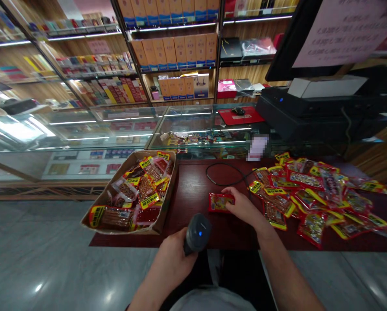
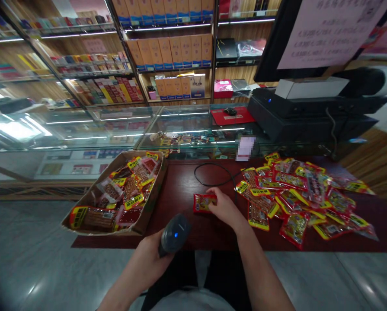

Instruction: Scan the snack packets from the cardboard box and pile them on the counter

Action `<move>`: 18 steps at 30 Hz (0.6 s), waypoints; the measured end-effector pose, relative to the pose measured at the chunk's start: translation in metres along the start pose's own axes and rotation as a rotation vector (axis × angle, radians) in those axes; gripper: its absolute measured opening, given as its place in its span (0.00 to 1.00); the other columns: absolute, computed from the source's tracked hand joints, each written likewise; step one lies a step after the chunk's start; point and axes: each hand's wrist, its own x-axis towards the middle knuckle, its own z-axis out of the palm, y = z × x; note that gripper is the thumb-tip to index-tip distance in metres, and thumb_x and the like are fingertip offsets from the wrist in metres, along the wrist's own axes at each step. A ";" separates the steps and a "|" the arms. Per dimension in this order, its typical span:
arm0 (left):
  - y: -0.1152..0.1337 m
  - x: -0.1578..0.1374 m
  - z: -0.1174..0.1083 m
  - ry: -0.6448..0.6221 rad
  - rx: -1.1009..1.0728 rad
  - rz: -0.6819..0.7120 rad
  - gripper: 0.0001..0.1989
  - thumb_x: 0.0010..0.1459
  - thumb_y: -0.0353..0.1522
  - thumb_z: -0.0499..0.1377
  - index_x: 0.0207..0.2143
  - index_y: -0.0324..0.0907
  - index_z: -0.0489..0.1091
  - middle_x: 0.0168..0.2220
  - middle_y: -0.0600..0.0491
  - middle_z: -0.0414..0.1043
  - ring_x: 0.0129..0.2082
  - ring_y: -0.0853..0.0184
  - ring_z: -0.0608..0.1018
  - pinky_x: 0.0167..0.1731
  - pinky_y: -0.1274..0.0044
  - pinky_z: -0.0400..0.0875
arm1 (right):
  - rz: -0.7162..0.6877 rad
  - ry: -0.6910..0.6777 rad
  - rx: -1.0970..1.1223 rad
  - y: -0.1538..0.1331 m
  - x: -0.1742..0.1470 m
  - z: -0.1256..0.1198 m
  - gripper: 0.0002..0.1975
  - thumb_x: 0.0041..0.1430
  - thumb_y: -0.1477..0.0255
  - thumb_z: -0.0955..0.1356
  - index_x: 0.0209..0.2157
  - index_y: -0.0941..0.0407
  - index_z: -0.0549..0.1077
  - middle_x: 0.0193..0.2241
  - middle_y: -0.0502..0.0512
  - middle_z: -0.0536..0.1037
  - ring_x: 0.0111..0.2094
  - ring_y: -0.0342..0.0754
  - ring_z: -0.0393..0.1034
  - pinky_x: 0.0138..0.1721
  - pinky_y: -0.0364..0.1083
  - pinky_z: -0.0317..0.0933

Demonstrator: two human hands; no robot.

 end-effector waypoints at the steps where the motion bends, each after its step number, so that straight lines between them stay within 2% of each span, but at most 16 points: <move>1: 0.000 -0.002 -0.001 -0.022 0.016 0.011 0.12 0.50 0.22 0.57 0.36 0.42 0.74 0.36 0.50 0.82 0.35 0.61 0.81 0.35 0.76 0.66 | -0.009 -0.010 -0.053 -0.001 0.000 -0.004 0.21 0.51 0.78 0.66 0.47 0.53 0.75 0.44 0.53 0.81 0.42 0.49 0.76 0.47 0.47 0.67; 3: 0.000 -0.005 -0.002 -0.066 0.045 0.032 0.11 0.50 0.22 0.57 0.36 0.42 0.74 0.36 0.50 0.82 0.36 0.60 0.82 0.35 0.76 0.67 | -0.046 -0.063 -0.129 -0.003 0.002 -0.013 0.18 0.51 0.79 0.65 0.43 0.53 0.76 0.42 0.52 0.81 0.41 0.48 0.76 0.45 0.46 0.66; 8: 0.003 -0.010 -0.006 -0.134 0.089 0.051 0.13 0.49 0.23 0.57 0.37 0.43 0.74 0.38 0.49 0.82 0.38 0.59 0.82 0.36 0.76 0.68 | -0.099 -0.311 -0.253 -0.013 0.014 -0.032 0.23 0.48 0.82 0.66 0.46 0.53 0.77 0.43 0.52 0.82 0.43 0.49 0.76 0.45 0.45 0.65; 11: 0.008 -0.010 -0.009 -0.153 0.078 0.068 0.13 0.49 0.23 0.57 0.37 0.43 0.74 0.39 0.50 0.82 0.39 0.59 0.82 0.36 0.76 0.68 | -0.128 -0.432 -0.375 -0.024 0.024 -0.040 0.22 0.47 0.82 0.66 0.44 0.55 0.79 0.43 0.54 0.83 0.44 0.50 0.77 0.47 0.45 0.65; 14: 0.014 -0.010 -0.009 -0.175 0.067 0.071 0.14 0.49 0.22 0.56 0.37 0.43 0.74 0.38 0.50 0.82 0.38 0.60 0.82 0.34 0.77 0.67 | -0.158 -0.482 -0.462 -0.036 0.032 -0.043 0.22 0.48 0.83 0.66 0.44 0.55 0.81 0.44 0.55 0.83 0.46 0.52 0.77 0.48 0.45 0.65; 18: 0.017 -0.009 -0.007 -0.185 0.048 0.067 0.12 0.49 0.23 0.57 0.36 0.42 0.74 0.36 0.49 0.81 0.36 0.59 0.82 0.33 0.77 0.67 | -0.196 -0.474 -0.498 -0.048 0.036 -0.040 0.22 0.47 0.84 0.67 0.42 0.53 0.82 0.44 0.56 0.84 0.47 0.53 0.77 0.48 0.45 0.65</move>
